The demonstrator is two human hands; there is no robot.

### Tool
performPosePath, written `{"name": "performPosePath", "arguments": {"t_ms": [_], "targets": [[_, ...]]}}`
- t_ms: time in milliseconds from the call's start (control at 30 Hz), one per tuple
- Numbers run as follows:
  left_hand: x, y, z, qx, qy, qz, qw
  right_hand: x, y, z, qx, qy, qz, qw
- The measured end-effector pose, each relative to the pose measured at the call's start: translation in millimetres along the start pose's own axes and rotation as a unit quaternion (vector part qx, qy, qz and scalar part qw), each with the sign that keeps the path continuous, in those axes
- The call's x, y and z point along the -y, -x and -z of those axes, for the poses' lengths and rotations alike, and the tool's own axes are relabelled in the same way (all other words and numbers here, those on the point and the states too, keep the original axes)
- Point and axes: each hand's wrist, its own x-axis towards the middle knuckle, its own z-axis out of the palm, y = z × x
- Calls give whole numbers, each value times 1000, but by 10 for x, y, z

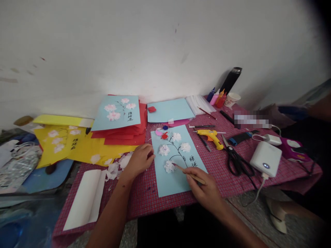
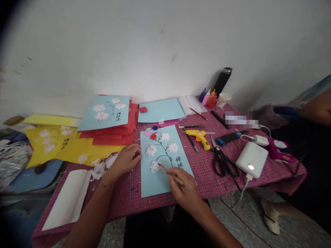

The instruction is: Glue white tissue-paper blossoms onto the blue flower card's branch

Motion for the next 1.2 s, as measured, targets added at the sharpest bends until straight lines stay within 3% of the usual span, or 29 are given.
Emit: {"name": "performPosePath", "arguments": {"t_ms": [200, 500, 1200], "targets": [[0, -1, 6, 2, -2, 3, 1000, -22, -21, 11, -32, -11, -35, 999], [-12, -4, 6, -1, -5, 1, 1000, -80, 33, 48, -26, -10, -74, 997], [-19, 6, 19, 5, -7, 4, 1000, -98, -191, -32, -14, -53, -122, 991]]}}
